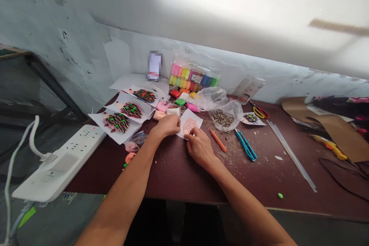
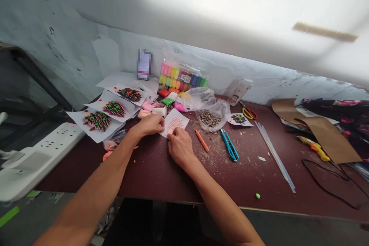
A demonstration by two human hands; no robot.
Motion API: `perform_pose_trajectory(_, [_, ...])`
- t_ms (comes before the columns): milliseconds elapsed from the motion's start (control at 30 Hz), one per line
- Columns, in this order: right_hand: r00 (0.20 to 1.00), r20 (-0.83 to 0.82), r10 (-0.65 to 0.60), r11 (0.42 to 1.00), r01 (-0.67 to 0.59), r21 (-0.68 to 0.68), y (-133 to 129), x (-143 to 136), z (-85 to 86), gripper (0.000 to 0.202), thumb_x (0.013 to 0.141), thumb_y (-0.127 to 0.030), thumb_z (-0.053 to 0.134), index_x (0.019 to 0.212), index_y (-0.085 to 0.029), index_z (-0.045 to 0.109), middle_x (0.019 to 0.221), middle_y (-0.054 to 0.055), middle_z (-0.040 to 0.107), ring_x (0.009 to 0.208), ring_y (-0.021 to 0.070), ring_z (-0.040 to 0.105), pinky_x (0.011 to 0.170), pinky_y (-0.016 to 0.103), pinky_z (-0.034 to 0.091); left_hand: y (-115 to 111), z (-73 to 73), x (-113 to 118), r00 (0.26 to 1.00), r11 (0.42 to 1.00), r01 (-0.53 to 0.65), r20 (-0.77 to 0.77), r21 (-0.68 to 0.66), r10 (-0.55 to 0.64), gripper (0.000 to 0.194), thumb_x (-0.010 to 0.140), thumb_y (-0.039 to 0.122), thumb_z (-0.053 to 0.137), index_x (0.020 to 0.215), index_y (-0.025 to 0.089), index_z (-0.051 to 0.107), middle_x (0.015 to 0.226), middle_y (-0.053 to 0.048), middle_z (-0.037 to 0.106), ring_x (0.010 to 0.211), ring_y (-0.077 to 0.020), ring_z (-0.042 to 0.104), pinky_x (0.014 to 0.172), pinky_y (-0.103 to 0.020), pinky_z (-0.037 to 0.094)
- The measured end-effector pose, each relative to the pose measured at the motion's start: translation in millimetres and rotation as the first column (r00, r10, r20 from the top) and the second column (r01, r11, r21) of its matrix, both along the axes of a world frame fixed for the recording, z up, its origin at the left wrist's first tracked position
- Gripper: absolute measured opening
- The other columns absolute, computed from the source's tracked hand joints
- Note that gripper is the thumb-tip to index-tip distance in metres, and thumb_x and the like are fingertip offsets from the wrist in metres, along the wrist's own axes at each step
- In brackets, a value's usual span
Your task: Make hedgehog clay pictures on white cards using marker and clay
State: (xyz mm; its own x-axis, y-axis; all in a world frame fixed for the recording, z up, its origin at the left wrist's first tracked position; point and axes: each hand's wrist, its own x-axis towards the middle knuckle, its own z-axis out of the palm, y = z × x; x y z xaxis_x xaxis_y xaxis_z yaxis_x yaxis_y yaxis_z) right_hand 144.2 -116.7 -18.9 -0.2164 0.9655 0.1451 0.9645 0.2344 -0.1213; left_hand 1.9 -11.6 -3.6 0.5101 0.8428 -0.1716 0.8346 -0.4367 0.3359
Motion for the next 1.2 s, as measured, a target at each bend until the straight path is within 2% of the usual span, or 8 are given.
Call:
perform_pose_trajectory(167, [1.0, -0.017, 0.006, 1.0, -0.006, 0.01, 0, 0, 0.5, 0.027, 0.087, -0.011, 0.052, 0.098, -0.019, 0.074, 0.099, 0.009, 0.062, 0.09, 0.0206, 0.054, 0.081, 0.03, 0.04, 1, -2.1, 0, 1.0, 1.0, -0.001, -0.014, -0.001, 0.001, 0.024, 0.072, 0.026, 0.06, 0.087, 0.018, 0.075, 0.09, -0.01, 0.076, 0.088, -0.0244, 0.069, 0.071, -0.028, 0.049])
perform_pose_trajectory(367, [0.999, -0.033, 0.007, 1.0, -0.006, 0.026, -1, -1, 0.9, 0.03, 0.087, -0.01, 0.05, 0.105, -0.019, 0.073, 0.1, 0.009, 0.061, 0.091, 0.0208, 0.053, 0.083, 0.031, 0.04, -1, 0.3, 2, 1.0, 1.0, -0.006, -0.026, -0.015, 0.005, 0.023, 0.072, 0.024, 0.059, 0.087, 0.018, 0.075, 0.092, -0.01, 0.076, 0.091, -0.0242, 0.069, 0.074, -0.028, 0.05])
perform_pose_trajectory(700, [1.0, -0.005, 0.004, 1.0, -0.005, -0.027, -4, -9, -2.9, 0.024, 0.087, -0.012, 0.049, 0.1, -0.017, 0.069, 0.098, 0.01, 0.059, 0.091, 0.0214, 0.05, 0.083, 0.031, 0.039, -1, 0.1, 2, 1.0, 1.0, -0.006, -0.022, -0.018, 0.005, 0.023, 0.072, 0.025, 0.06, 0.088, 0.018, 0.075, 0.093, -0.011, 0.076, 0.092, -0.0242, 0.069, 0.076, -0.028, 0.05])
perform_pose_trajectory(1200, [0.986, -0.165, -0.033, 0.998, 0.024, -0.056, -3, -11, -3.5, 0.033, 0.08, -0.006, 0.049, 0.104, -0.015, 0.07, 0.099, 0.009, 0.06, 0.096, 0.0202, 0.055, 0.088, 0.029, 0.042, 1, -2.5, 3, 1.0, 1.0, 0.012, -0.019, -0.021, -0.013, 0.023, 0.071, 0.024, 0.059, 0.086, 0.017, 0.075, 0.088, -0.011, 0.076, 0.088, -0.0252, 0.07, 0.074, -0.03, 0.05])
